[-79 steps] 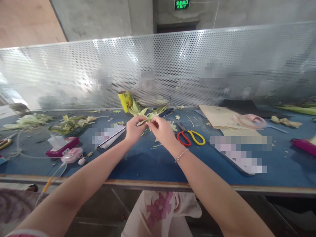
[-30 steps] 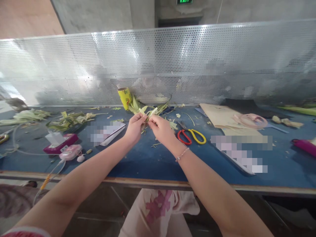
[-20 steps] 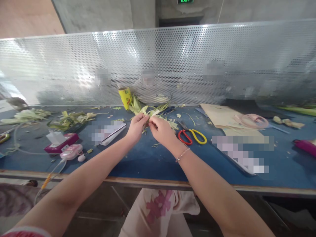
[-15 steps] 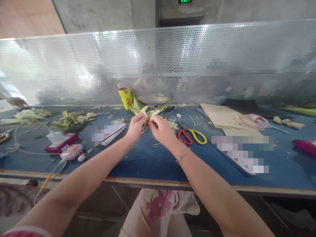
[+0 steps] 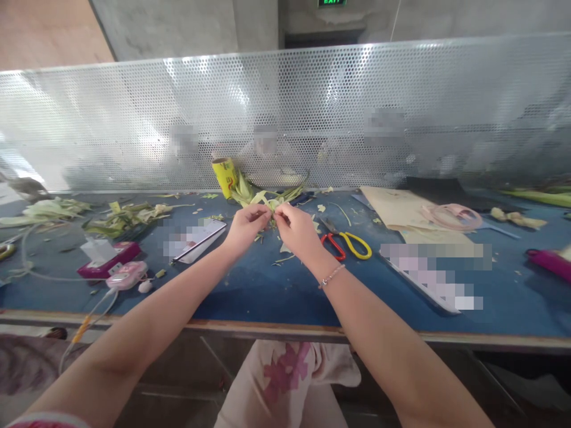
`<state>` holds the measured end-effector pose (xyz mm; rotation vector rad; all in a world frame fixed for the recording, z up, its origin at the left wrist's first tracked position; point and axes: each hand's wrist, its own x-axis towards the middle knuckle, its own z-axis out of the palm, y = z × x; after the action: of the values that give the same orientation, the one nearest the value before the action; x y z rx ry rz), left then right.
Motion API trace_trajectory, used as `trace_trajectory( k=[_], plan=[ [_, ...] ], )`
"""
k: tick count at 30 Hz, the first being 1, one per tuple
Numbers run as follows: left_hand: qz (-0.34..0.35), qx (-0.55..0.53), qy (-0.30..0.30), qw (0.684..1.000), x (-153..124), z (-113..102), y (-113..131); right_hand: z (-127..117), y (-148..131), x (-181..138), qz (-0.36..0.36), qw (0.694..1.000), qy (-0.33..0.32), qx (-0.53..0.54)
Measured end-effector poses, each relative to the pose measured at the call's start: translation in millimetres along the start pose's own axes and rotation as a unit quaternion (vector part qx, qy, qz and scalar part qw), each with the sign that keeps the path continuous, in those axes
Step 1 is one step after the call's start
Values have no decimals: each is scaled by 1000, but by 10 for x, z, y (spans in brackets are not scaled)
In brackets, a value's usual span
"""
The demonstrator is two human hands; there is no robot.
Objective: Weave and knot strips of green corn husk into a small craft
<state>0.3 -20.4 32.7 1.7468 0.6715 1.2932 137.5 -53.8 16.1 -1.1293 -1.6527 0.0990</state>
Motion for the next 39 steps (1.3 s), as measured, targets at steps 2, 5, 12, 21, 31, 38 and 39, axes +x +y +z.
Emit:
trace_trajectory(
  k=[2, 5, 12, 21, 31, 38, 39],
  plan=[
    [-6, -12, -11, 1000, 4, 1, -1, -8, 0, -1, -4, 1000, 3, -4],
    [-15, -21, -23, 999, 18, -9, -26, -12, -3, -5, -6, 1000, 2, -9],
    [-38, -16, -26, 999, 55, -48, -76, -9, 5, -7, -3, 1000, -7, -22],
    [-60, 13, -12, 998, 37, -48, -68, 7, 4, -17, -23, 999, -24, -20],
    [-65, 20, 6, 998, 15, -9, -3, -25, 42, 18, -27, 999, -19, -20],
    [-71, -5, -33, 997, 34, -12, -49, -39, 28, 14, -44, 998, -26, -36],
    [-89, -28, -38, 995, 37, -7, -57, -42, 31, 15, -50, 998, -27, -40]
  ],
)
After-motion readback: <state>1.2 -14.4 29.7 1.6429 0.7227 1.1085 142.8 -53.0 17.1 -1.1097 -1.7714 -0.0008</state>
